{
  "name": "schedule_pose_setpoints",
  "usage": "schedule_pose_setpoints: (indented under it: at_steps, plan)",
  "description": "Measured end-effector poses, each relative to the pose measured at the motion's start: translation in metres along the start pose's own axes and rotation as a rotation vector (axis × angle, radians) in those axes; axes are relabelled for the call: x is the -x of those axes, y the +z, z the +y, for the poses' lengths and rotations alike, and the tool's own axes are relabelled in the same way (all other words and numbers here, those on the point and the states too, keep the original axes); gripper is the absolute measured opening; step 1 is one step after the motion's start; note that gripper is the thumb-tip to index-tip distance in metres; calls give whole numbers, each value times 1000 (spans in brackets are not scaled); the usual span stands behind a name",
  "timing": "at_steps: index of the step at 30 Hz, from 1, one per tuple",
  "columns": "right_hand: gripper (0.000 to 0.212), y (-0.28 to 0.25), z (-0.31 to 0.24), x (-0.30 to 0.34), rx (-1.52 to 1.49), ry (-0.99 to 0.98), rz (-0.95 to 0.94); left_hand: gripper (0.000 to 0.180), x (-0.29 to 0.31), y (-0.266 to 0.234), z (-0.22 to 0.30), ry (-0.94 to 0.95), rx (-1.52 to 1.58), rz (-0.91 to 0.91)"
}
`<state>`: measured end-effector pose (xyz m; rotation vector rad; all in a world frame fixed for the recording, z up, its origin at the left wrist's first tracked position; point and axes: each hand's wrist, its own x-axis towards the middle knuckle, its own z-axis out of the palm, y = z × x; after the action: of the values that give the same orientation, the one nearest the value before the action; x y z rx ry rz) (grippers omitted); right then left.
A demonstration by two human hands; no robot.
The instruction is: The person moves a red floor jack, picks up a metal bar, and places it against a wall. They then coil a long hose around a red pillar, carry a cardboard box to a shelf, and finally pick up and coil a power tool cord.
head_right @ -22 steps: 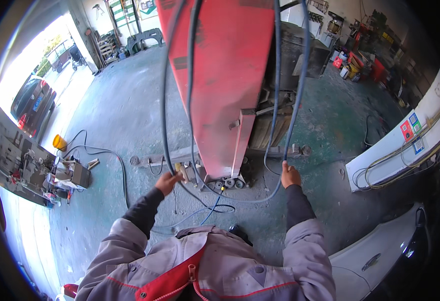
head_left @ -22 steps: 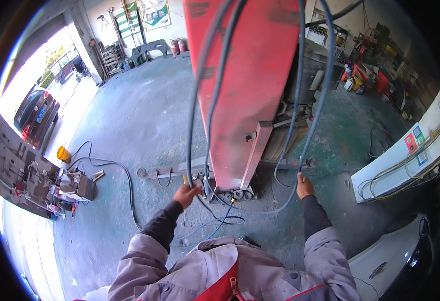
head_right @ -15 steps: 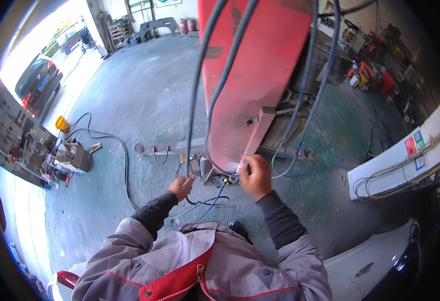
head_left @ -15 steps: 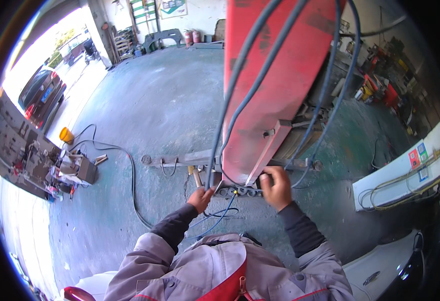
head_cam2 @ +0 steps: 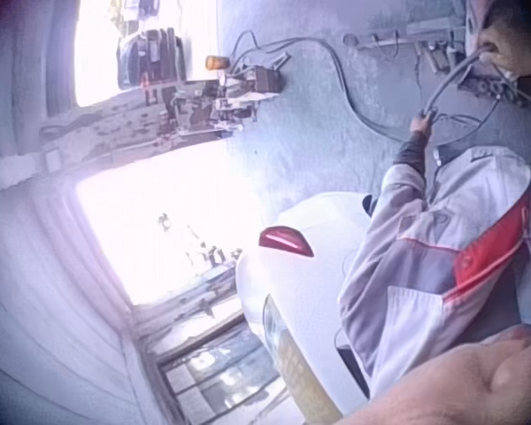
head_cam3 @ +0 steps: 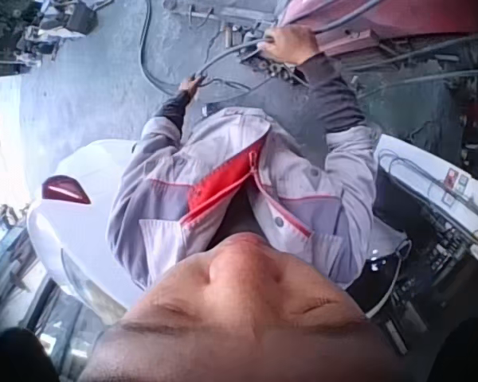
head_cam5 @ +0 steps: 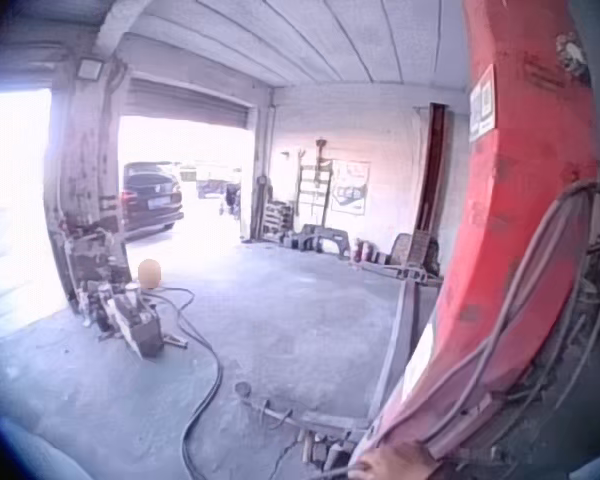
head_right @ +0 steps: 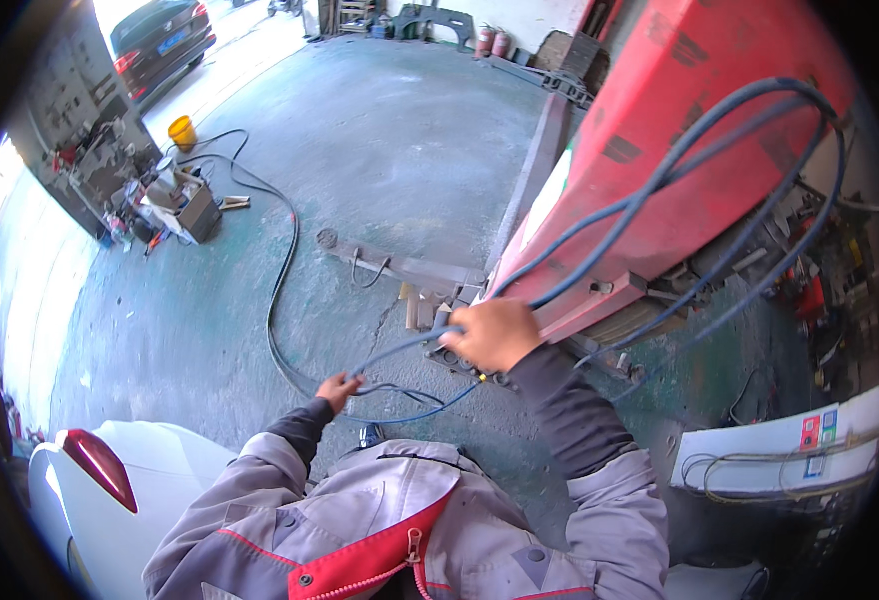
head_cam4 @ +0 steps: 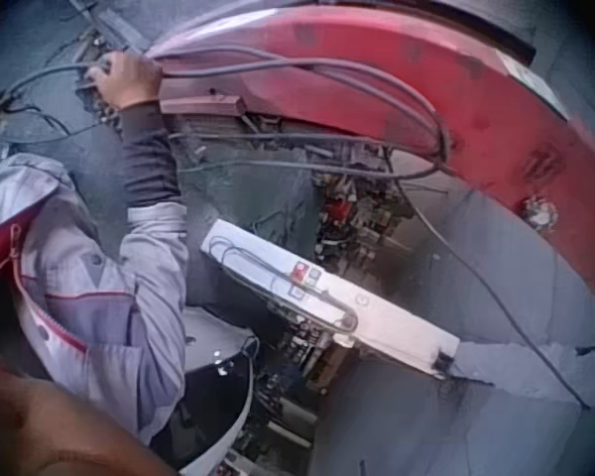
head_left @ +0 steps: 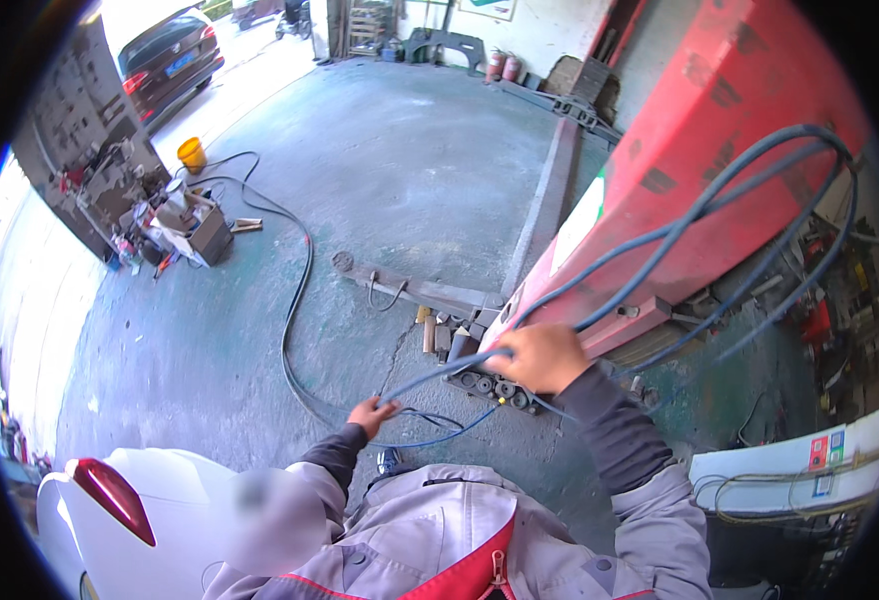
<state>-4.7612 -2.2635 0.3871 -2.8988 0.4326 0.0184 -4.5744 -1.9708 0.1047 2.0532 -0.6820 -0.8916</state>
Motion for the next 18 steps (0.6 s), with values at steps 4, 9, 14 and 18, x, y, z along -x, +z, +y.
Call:
schedule_pose_setpoints:
  at_steps: [4,9,14,18]
  plan:
    - [31,7,20,-13,290,141,-244,72,-11,-84,23,31,-267,256]
    - [59,75,-64,-34,134,-105,88,79,-28,-193,194,156,-901,14]
    - [42,67,-155,-83,-417,10,296,71,-17,-218,265,632,-874,-65]
    - [34,13,-129,-74,-693,-8,17,59,-12,-235,155,564,-582,42]
